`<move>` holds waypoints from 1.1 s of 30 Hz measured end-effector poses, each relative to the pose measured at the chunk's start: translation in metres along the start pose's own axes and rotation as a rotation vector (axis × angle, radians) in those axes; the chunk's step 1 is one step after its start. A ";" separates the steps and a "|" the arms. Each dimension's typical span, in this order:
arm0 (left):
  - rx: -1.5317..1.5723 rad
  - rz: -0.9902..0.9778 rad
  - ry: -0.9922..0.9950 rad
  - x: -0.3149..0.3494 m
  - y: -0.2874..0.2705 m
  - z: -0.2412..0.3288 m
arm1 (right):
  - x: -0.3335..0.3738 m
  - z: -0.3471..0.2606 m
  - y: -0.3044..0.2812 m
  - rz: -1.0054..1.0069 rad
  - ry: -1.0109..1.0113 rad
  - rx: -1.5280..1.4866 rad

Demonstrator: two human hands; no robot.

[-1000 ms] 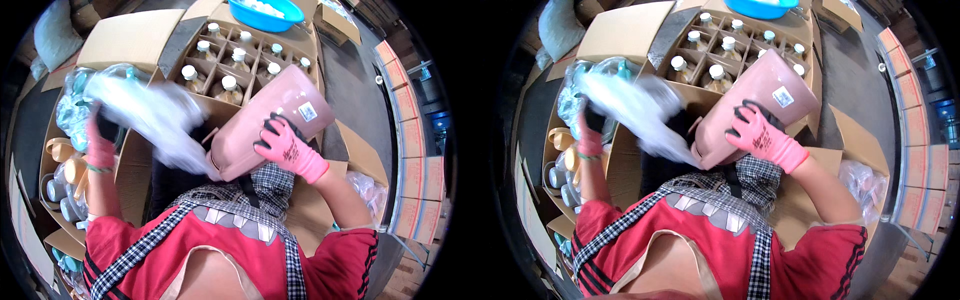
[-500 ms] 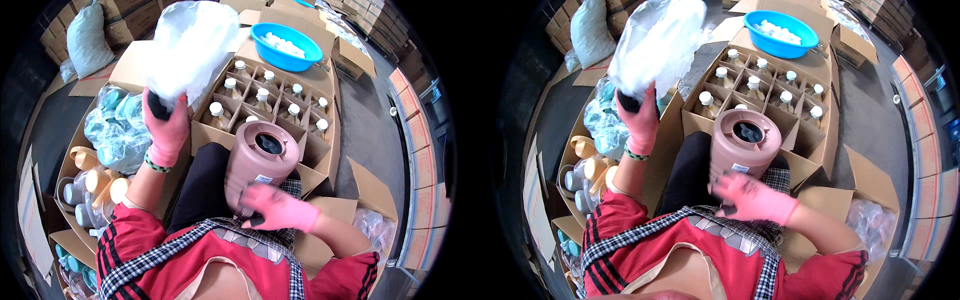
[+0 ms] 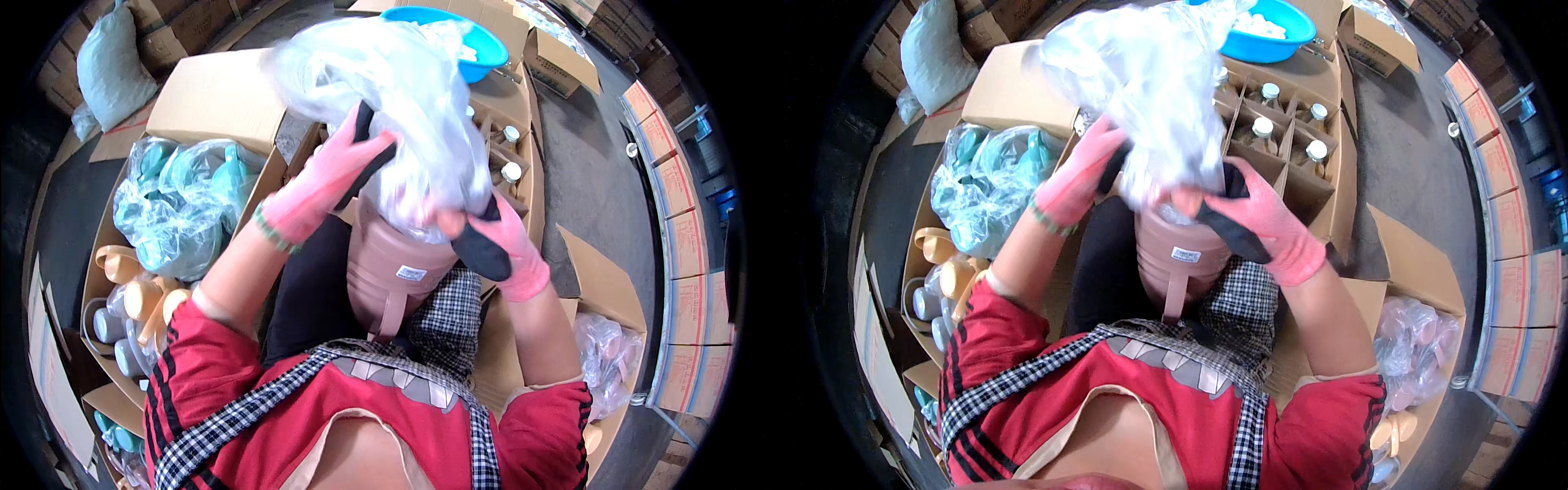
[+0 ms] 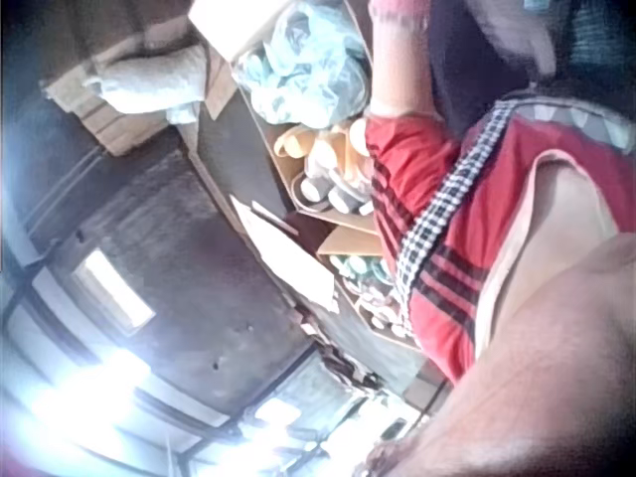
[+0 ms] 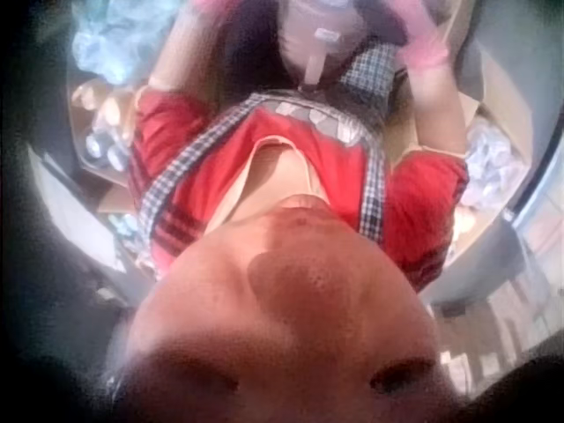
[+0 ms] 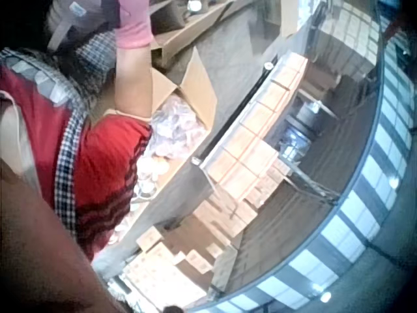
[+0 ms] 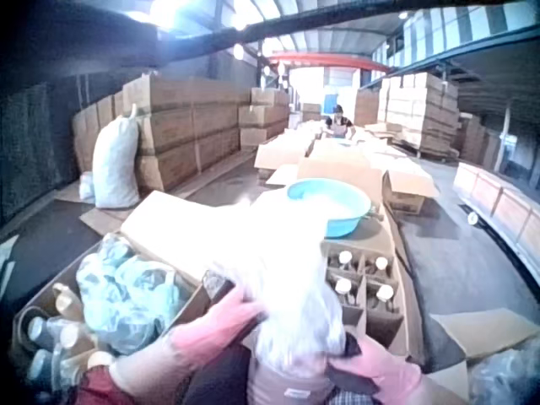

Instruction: The person sits on the floor and unpacks plastic pitchers from a cardboard box. They remove the pitchers from their plastic wrapping, open the lids to inspect the interior, and then place them back into the box. The process is repeated for multiple pitchers of different colors.

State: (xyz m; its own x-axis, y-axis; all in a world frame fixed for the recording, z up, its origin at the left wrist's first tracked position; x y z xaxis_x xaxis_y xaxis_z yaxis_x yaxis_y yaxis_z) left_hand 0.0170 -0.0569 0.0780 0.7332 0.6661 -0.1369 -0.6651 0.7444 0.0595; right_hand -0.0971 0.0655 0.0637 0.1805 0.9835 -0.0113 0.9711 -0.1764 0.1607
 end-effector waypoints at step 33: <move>-1.022 -0.366 0.381 0.131 -0.007 -0.106 | 0.075 0.141 0.019 0.383 0.259 0.282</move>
State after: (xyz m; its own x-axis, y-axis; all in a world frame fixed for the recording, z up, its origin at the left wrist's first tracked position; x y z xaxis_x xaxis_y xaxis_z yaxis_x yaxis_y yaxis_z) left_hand 0.1027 0.0200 -0.0453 0.9316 0.2306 -0.2809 -0.3527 0.3878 -0.8516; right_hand -0.0431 0.1305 -0.0735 0.5204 0.8180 0.2453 0.8538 -0.4935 -0.1655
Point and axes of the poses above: each hand's wrist, its own x-axis away from the middle knuckle, its own y-axis out of the palm, z = x × y, the point moved 6 cm from there along -x, towards the middle knuckle, and after that the axes turned 2 degrees about x, right-handed, at the moved point
